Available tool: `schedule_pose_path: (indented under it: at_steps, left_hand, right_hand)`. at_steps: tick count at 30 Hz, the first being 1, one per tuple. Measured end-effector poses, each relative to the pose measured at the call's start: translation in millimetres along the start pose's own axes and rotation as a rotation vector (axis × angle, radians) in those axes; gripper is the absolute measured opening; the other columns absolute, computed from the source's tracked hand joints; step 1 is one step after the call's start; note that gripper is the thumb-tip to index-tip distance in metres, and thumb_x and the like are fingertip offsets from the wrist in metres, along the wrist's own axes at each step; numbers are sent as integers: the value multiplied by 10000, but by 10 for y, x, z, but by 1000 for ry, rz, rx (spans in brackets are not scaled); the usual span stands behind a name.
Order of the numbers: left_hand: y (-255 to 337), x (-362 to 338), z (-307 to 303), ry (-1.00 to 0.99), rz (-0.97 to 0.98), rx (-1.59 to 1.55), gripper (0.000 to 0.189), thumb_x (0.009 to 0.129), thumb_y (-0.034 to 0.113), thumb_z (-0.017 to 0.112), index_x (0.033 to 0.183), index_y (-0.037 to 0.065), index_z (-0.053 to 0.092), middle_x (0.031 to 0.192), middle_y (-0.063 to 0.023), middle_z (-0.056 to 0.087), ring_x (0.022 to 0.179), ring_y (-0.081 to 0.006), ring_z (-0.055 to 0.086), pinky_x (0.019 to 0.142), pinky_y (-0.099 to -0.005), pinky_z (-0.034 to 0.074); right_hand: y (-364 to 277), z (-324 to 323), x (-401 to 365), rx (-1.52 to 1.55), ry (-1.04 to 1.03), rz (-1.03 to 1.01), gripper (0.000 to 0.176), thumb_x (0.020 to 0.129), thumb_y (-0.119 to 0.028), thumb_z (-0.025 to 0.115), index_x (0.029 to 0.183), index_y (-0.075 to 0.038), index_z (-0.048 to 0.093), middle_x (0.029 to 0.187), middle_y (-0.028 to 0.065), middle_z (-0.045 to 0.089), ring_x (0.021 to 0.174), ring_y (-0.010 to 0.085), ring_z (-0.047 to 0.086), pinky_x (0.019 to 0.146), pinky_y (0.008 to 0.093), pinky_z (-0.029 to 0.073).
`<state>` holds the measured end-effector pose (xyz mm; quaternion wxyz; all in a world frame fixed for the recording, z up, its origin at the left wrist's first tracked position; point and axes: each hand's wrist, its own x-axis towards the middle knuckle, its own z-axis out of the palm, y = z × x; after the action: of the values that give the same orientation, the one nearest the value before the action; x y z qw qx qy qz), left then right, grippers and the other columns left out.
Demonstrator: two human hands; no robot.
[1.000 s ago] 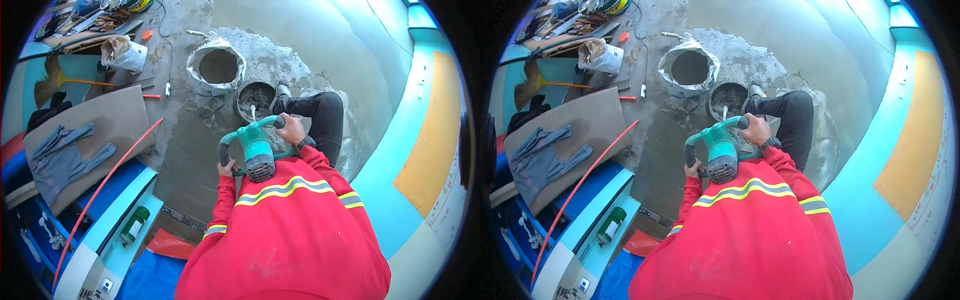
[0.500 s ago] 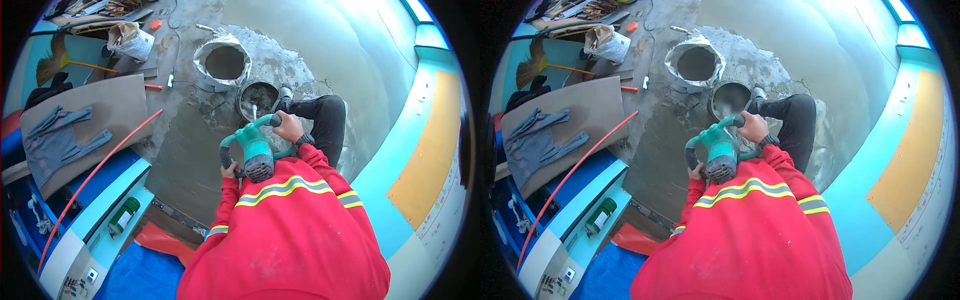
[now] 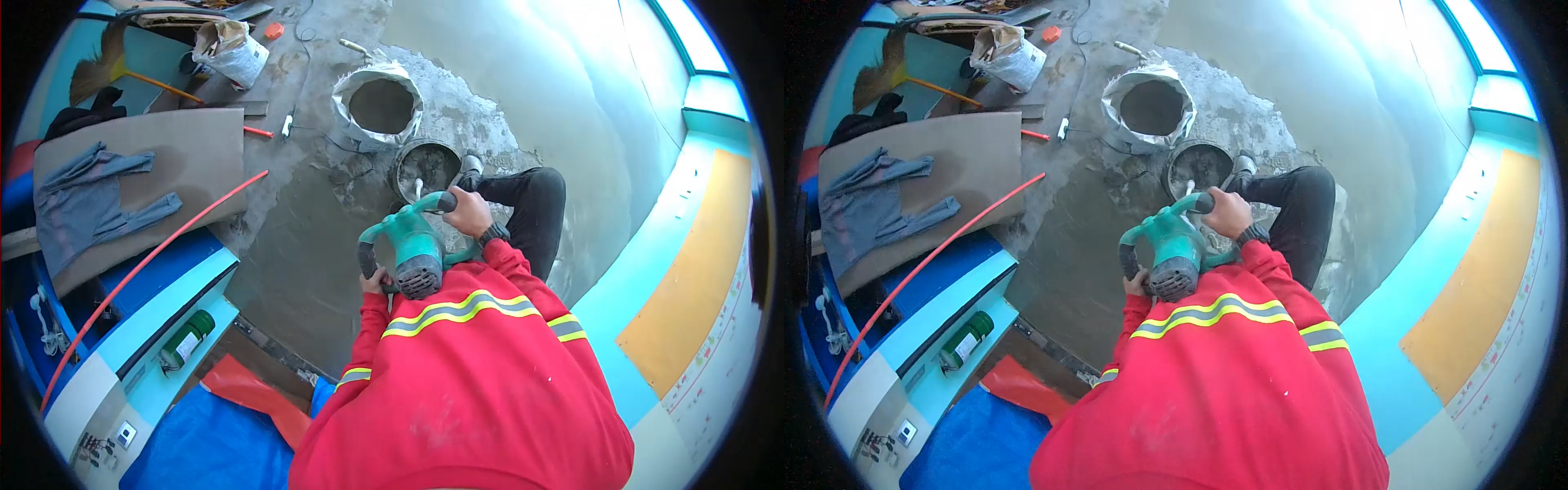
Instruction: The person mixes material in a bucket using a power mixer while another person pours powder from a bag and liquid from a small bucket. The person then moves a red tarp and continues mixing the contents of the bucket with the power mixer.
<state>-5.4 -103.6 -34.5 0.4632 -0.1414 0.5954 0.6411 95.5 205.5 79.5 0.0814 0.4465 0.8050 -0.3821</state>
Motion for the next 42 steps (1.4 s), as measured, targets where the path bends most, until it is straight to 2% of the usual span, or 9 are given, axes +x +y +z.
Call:
schedule_pose_path:
  at_steps: [3, 10, 17, 19, 21, 24, 29, 35, 42]
  left_hand:
    - [166, -2, 31, -56, -52, 30, 155, 796, 34, 627, 707, 35, 500, 563, -57, 470, 441, -185, 490, 499, -373, 509]
    - [330, 114, 52, -116, -54, 82, 164, 813, 27, 624, 710, 34, 497, 555, -53, 459, 441, -186, 492, 520, -383, 516]
    - [502, 201, 89, -126, -16, 236, 134, 803, 57, 644, 754, 28, 523, 557, -76, 501, 444, -200, 513, 499, -381, 503]
    - [500, 202, 99, -116, -31, 175, 132, 795, 65, 654, 761, 27, 533, 562, -89, 526, 445, -214, 530, 485, -378, 494]
    - [501, 303, 67, -173, -7, 269, 134, 796, 64, 655, 757, 26, 532, 559, -88, 530, 446, -219, 538, 487, -387, 503]
    - [457, 240, 172, -164, -62, 160, 127, 805, 45, 643, 752, 24, 529, 556, -78, 520, 448, -209, 532, 505, -399, 521]
    - [420, 106, 262, -81, -132, 73, 124, 809, 19, 636, 751, 24, 527, 569, -69, 504, 450, -194, 509, 513, -398, 526]
    - [357, 42, 152, -46, -52, 151, 136, 798, 7, 640, 735, 23, 520, 570, -54, 468, 447, -190, 490, 501, -383, 512]
    - [294, 53, 98, -88, -88, 41, 132, 796, 7, 633, 734, 17, 517, 567, -60, 462, 443, -199, 488, 497, -395, 513]
  right_hand:
    - [141, 40, -95, 69, 73, 27, 456, 643, -281, 709, 1050, -85, 646, 831, 220, 678, 819, 412, 660, 751, 486, 528]
    - [236, 92, -116, 122, 119, 74, 483, 637, -269, 715, 1084, -97, 653, 853, 225, 680, 842, 409, 660, 770, 478, 528]
    - [150, 7, -174, 201, 171, 45, 370, 647, -266, 703, 958, -73, 648, 842, 232, 667, 839, 417, 648, 737, 494, 521]
    - [157, 18, -171, 151, 199, 74, 372, 635, -244, 697, 956, -62, 651, 830, 240, 661, 832, 405, 659, 724, 471, 527]
    - [156, -12, -197, 180, 216, 77, 386, 632, -248, 704, 965, -59, 653, 833, 236, 664, 831, 405, 659, 737, 467, 526]
    - [245, -59, -174, 158, 209, 106, 445, 617, -280, 729, 994, -53, 657, 834, 223, 673, 819, 399, 662, 754, 463, 529]
    - [159, -195, -146, 98, 163, 68, 443, 622, -300, 714, 1000, -75, 662, 826, 206, 679, 804, 391, 664, 753, 465, 533]
    - [74, -121, -94, 44, 109, 50, 458, 633, -330, 707, 1033, -111, 665, 877, 191, 692, 837, 376, 673, 765, 476, 539]
    - [129, -103, -178, 48, 135, 32, 457, 651, -306, 701, 1062, -112, 653, 874, 191, 691, 837, 374, 673, 769, 475, 538]
